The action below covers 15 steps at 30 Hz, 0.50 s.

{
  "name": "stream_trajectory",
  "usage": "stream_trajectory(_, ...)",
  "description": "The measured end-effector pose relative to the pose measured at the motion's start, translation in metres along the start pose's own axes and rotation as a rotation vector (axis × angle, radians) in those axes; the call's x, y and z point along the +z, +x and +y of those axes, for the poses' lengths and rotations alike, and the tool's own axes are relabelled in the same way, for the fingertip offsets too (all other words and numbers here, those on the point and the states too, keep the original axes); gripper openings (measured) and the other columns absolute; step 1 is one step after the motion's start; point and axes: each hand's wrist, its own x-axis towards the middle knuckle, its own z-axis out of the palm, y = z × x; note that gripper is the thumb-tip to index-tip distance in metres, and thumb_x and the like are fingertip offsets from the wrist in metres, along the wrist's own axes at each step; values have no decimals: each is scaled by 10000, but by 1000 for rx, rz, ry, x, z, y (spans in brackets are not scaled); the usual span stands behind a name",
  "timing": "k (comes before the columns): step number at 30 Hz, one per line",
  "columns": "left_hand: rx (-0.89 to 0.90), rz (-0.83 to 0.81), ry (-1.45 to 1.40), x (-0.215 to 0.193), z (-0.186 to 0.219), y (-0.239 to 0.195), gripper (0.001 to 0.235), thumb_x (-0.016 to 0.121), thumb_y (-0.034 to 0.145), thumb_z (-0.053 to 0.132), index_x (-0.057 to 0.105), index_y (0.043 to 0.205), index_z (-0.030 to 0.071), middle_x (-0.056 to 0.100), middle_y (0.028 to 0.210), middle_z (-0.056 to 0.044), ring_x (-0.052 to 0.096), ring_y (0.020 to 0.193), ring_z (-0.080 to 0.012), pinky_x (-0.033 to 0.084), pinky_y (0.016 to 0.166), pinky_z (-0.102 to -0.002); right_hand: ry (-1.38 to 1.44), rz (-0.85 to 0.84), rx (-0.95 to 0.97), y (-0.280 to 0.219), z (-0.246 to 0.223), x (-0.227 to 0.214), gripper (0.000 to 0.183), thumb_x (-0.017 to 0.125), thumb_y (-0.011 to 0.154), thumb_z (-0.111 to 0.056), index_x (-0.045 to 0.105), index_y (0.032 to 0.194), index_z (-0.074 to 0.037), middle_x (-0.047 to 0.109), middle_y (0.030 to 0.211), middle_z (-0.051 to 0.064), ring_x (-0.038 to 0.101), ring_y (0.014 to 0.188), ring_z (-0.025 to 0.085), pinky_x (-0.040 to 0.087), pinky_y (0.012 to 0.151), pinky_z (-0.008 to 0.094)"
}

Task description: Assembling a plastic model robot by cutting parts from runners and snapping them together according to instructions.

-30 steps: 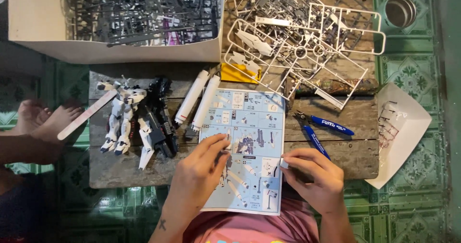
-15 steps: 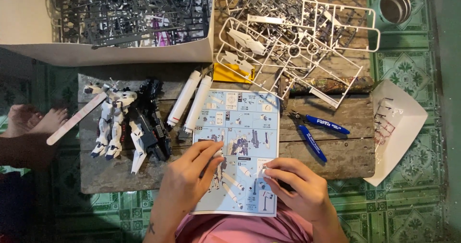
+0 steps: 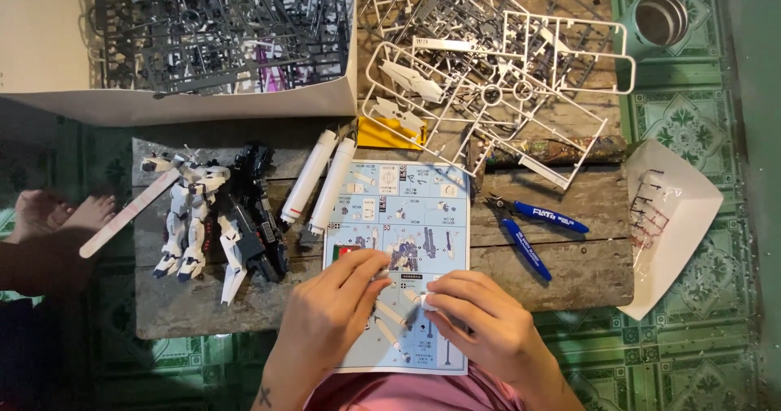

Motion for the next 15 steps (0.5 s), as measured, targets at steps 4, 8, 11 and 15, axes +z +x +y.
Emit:
stream_trajectory(4, -27, -54, 19, 2, 1, 4, 293, 763, 1070, 129, 729, 1351, 56, 768, 1303, -76, 799, 935, -247, 648, 674, -393, -142, -44, -12, 6, -1, 3, 181, 852, 998, -77, 773, 1145, -8, 813, 1177, 98, 747, 1005, 294, 646, 951, 391)
stream_trajectory(8, -46, -70, 32, 4, 1, 6, 289, 762, 1064, 127, 731, 1345, 68, 756, 1334, -63, 792, 925, -243, 652, 660, -395, -159, -22, -9, 8, -1, 6, 157, 866, 990, -82, 756, 1093, -39, 827, 1205, 83, 738, 979, 279, 640, 950, 391)
stream_trajectory(11, -91, -109, 5, 2, 2, 9, 341, 743, 1067, 128, 707, 1400, 65, 733, 1390, -96, 798, 936, -280, 693, 704, -440, -157, -7, -1, 8, 2, 9, 175, 861, 1001, -110, 733, 1072, -14, 841, 1180, 102, 744, 941, 308, 651, 906, 422)
stream_trajectory(15, -104, -109, 38, 5, 0, 4, 336, 729, 1079, 165, 708, 1408, 95, 731, 1395, -67, 794, 848, -261, 691, 658, -436, -222, -32, -3, 8, 4, 11, 171, 860, 1009, -87, 735, 1107, -24, 804, 1191, 107, 720, 995, 321, 630, 915, 420)
